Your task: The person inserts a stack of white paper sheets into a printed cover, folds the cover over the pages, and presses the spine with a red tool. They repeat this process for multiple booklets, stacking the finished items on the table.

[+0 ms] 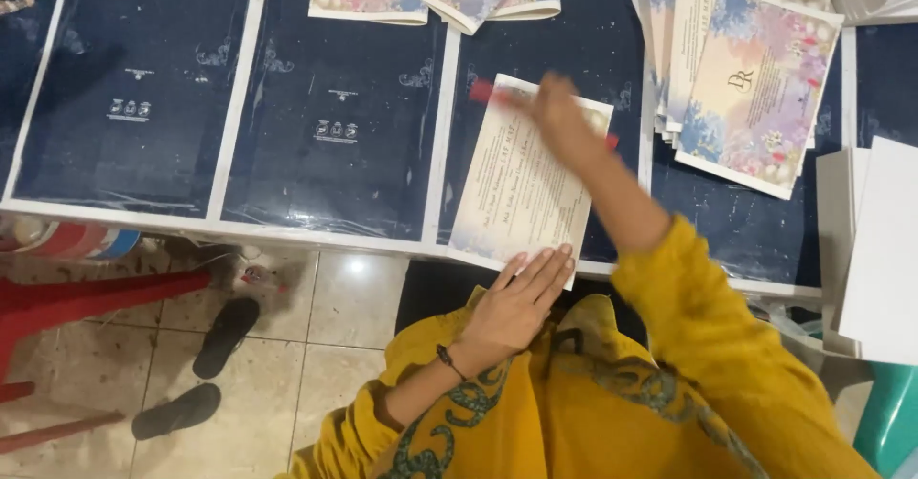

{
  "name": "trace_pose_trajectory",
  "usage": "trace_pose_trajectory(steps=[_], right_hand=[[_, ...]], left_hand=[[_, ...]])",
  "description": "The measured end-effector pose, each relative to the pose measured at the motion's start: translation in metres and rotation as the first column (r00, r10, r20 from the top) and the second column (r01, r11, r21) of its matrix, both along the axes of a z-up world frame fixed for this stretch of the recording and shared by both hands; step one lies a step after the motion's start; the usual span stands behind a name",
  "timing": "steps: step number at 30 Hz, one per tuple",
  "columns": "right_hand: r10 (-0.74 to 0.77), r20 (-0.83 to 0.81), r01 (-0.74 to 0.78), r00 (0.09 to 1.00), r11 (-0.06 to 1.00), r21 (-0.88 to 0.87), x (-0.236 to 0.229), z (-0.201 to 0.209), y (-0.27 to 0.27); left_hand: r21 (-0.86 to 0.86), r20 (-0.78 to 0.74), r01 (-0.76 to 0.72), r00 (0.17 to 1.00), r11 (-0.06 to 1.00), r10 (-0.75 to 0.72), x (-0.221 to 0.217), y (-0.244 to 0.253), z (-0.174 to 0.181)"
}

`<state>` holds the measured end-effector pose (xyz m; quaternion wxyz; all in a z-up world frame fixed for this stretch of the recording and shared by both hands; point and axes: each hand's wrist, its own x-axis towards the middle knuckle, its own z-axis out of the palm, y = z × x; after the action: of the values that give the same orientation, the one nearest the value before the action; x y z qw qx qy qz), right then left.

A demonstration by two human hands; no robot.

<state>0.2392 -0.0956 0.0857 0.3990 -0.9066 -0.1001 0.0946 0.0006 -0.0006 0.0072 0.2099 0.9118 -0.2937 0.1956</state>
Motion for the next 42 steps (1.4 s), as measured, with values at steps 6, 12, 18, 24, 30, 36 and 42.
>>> trace_pose_trajectory(steps=[6, 12, 18, 24, 30, 36, 42], right_hand=[[0.104, -0.209, -0.123, 0.972, 0.989, -0.079, 0.003, -0.208, -0.019], [-0.195, -0.606, -0.148, 0.771, 0.87, -0.469, -0.085, 0.117, 0.021], [-0.074, 0.497, 0.245, 0.864, 0.926, -0.288, -0.043, -0.086, -0.127], [-0.269, -0.318, 0.404, 0.909, 0.753, 0.519, -0.129, -0.058, -0.111], [-0.429, -0.024, 0.413, 0.903, 0.851, 0.324, -0.128, 0.077, -0.148], [-0.368, 0.583, 0.484, 0.724, 0.873, -0.051, -0.043, -0.001, -0.323], [-0.327, 0.264, 0.368, 0.907, 0.922, -0.123, -0.081, -0.079, -0.316]], left_hand=[[-0.045, 0.036, 0.01, 0.999, 0.999, -0.008, 0.002, -0.001, -0.012], [-0.051, -0.191, 0.144, 0.97, 0.988, -0.151, 0.012, 0.012, 0.0], [-0.228, -0.146, 0.024, 0.988, 0.973, -0.059, 0.038, 0.033, 0.029], [-0.396, -0.084, -0.022, 0.996, 0.918, -0.012, 0.029, 0.006, 0.021], [-0.316, -0.07, 0.094, 0.99, 0.944, -0.122, 0.06, 0.034, 0.052], [-0.151, -0.174, -0.075, 0.983, 0.986, 0.048, 0.176, 0.055, 0.069], [-0.04, 0.027, -0.145, 0.989, 0.989, 0.146, 0.326, 0.032, 0.034]])
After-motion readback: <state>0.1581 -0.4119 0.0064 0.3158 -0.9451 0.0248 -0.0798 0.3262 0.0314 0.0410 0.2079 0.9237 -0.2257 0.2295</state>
